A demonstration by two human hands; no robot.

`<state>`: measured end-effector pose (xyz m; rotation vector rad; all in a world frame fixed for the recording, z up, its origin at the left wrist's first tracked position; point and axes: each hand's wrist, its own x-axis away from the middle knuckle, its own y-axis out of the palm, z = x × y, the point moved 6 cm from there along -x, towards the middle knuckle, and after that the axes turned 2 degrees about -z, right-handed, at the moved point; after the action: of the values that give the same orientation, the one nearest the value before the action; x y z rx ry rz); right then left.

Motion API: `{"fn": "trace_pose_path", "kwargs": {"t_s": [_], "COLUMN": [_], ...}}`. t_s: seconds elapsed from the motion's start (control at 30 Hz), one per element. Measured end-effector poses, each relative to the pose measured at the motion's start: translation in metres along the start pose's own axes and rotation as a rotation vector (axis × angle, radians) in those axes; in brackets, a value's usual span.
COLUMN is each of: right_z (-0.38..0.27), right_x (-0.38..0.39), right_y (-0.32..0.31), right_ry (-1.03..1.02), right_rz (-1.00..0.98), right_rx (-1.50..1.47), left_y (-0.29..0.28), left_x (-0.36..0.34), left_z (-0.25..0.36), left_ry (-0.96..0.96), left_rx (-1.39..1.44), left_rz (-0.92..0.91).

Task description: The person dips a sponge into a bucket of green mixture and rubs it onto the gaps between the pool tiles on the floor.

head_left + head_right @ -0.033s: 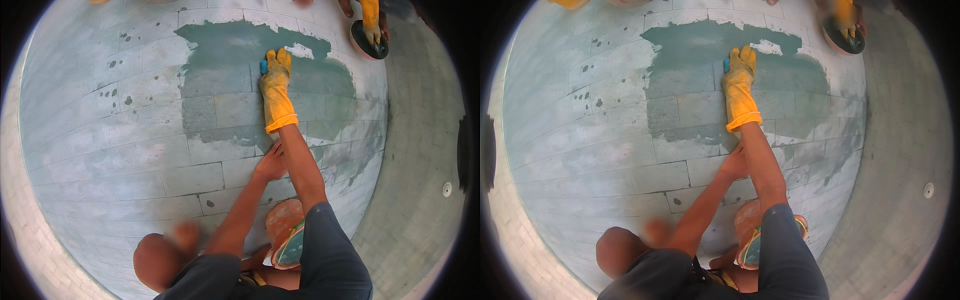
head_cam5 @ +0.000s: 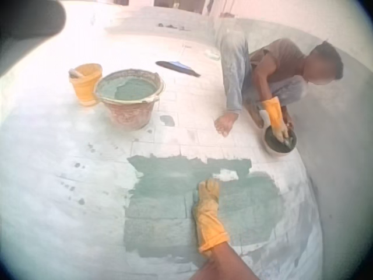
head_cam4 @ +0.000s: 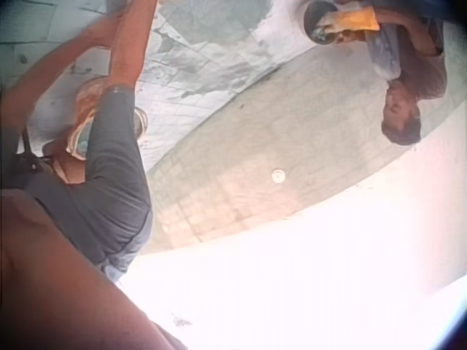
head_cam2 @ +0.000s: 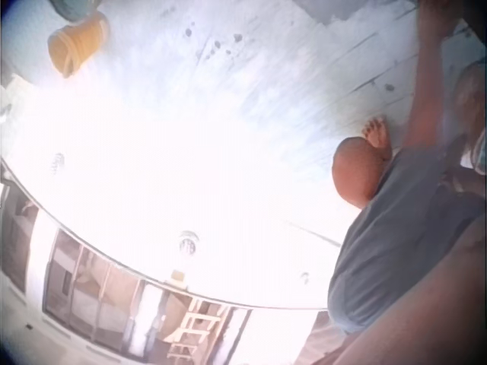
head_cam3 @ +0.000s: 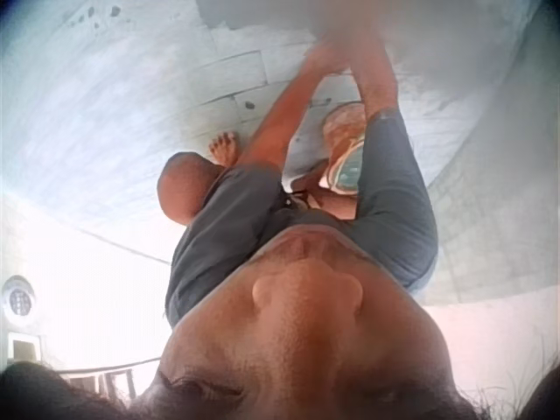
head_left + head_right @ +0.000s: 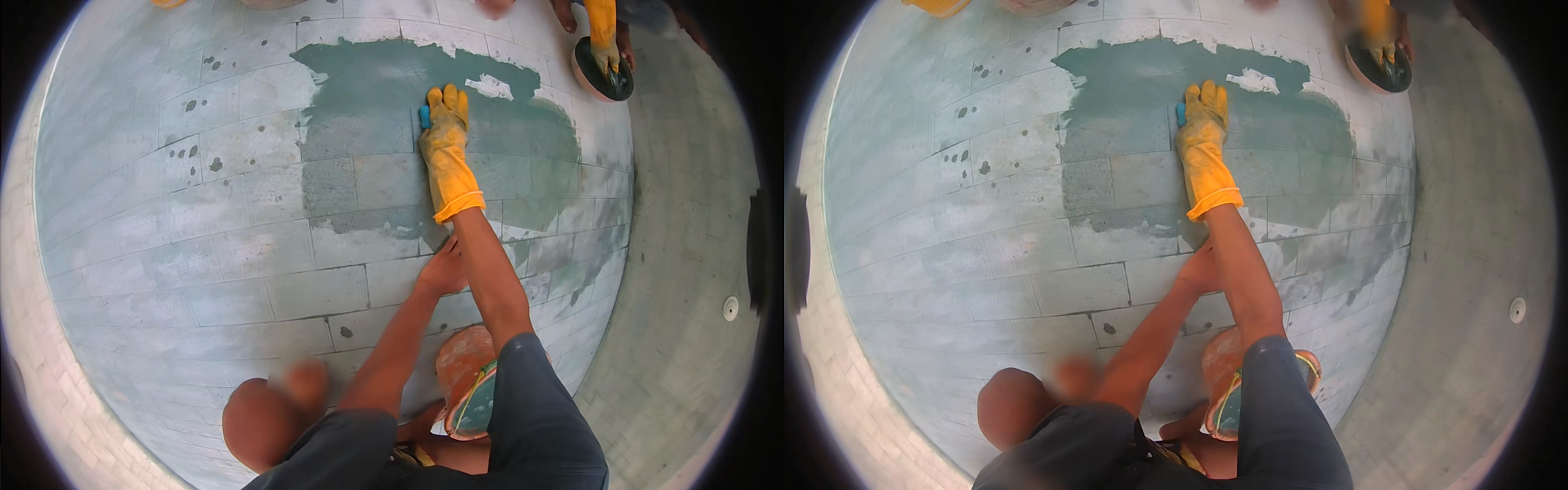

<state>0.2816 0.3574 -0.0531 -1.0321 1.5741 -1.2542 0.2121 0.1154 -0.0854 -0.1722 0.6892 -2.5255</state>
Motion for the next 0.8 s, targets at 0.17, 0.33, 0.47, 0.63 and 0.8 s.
{"fn": "trace_pose_path", "kwargs": {"t_s": [0.17,0.33,0.47,0.63,0.8], "right_z": [-0.067,-0.016,-0.062,-0.08,-0.063], "right_x": [0.066,0.092,0.102,0.095,0.092], "right_y": [0.024,0.002,-0.008,-0.027,-0.099], "right_ry": [-0.264,-0.253,-0.097,-0.017,0.006], "right_rz": [-0.107,-0.01,-0.09,-0.343,-0.286], "right_rx": [-0.115,-0.03,-0.01,0.133,0.183], "left_y": [-0.004,-0.065,-0.157,-0.264,-0.29], "left_x": [0.033,0.081,0.169,0.269,0.307], "left_z": [-0.016,0.023,-0.032,-0.106,-0.12], "left_ry": [0.486,0.827,0.48,-0.225,-0.354], "left_rx": [-0.42,-0.391,-0.272,-0.391,-0.482], "left_rz": [-0.028,-0.771,-0.282,0.369,0.397]}}
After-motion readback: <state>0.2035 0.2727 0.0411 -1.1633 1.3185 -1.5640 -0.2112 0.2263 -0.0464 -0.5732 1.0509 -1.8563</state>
